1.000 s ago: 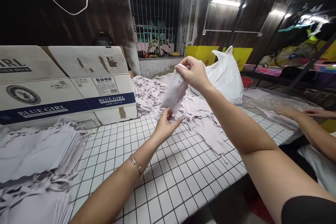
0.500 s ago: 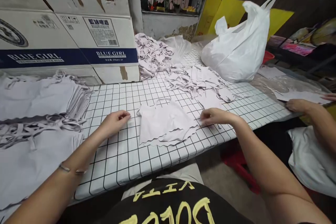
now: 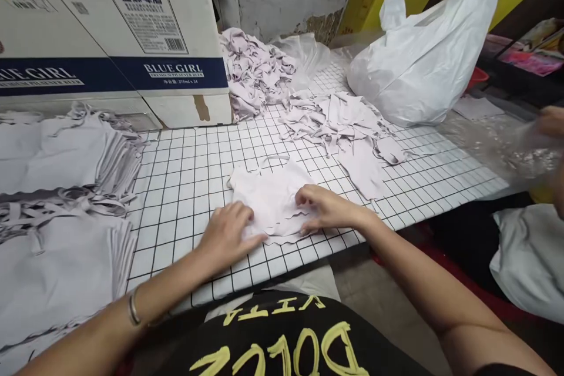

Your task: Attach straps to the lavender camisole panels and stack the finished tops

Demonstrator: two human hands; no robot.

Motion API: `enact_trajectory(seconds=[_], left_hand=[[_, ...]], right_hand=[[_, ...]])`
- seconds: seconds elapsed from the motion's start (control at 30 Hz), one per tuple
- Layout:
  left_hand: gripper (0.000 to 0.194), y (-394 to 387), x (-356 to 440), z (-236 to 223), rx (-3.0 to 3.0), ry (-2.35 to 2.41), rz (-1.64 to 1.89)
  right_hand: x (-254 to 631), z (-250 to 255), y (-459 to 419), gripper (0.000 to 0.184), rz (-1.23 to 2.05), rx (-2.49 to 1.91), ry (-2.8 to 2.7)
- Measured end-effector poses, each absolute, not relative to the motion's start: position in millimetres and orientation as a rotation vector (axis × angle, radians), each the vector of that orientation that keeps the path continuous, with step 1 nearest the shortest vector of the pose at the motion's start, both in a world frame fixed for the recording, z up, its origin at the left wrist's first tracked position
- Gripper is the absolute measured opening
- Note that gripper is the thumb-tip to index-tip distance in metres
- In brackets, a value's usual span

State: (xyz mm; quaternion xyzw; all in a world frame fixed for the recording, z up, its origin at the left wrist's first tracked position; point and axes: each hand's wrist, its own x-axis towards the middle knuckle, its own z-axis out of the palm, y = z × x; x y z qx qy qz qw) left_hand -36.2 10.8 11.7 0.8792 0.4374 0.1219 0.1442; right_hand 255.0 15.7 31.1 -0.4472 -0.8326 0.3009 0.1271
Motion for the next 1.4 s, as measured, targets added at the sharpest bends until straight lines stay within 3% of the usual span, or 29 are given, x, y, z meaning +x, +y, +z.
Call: enact_trajectory(seconds=[0.1,0.23,0.3,0.4,0.47,0.53,0.63,0.7,0.9,0.97,1.2,1.4], left_hand=[[0.029,-22,-32,4,2.511,1.266,0.350],[0.022,-34,-10,1,2.480,1.151,0.542],[0.033,-35,3,-1,2.453,1.050,0.584],[0.067,-33,18,-9,2.478,1.050,0.498],[0.075,-29,23,-13,2.512,1.095,0.379],[0.071,-26,24,-14,2.550,1.100,0.306],[0.053,-32,22,-16,2.644,1.046,0.340],[0.044,-41,18,-19,2.700,1.016,0.392],[0.041,-61,2,-28,2.746,1.002,0.503],[0.043,-63,3,-28,2.711,1.003,0.509],[0.076,-35,13,-16,2.579,1.143,0.408],[0.032,46,-60,44,2.446,1.095,0.456]], right_hand=[[230,9,2,0.017,0.538,-1.216,-2.568],[204,7,22,0.020,0.414,-1.157,-2.522],[204,27,33,0.018,0.435,-1.228,-2.331],[213,70,44,0.014,0.304,-1.335,-2.128],[219,92,49,0.009,0.167,-1.395,-2.058],[218,98,51,0.011,0.222,-1.362,-2.148],[204,75,53,0.042,0.527,-1.114,-2.553],[193,50,54,0.049,0.610,-0.981,-2.750],[189,11,63,0.011,0.561,-0.786,-2.881],[189,15,66,0.011,0.474,-0.803,-2.781],[191,105,75,0.000,0.463,-1.112,-2.000],[262,186,117,0.008,0.487,-1.460,-1.607]])
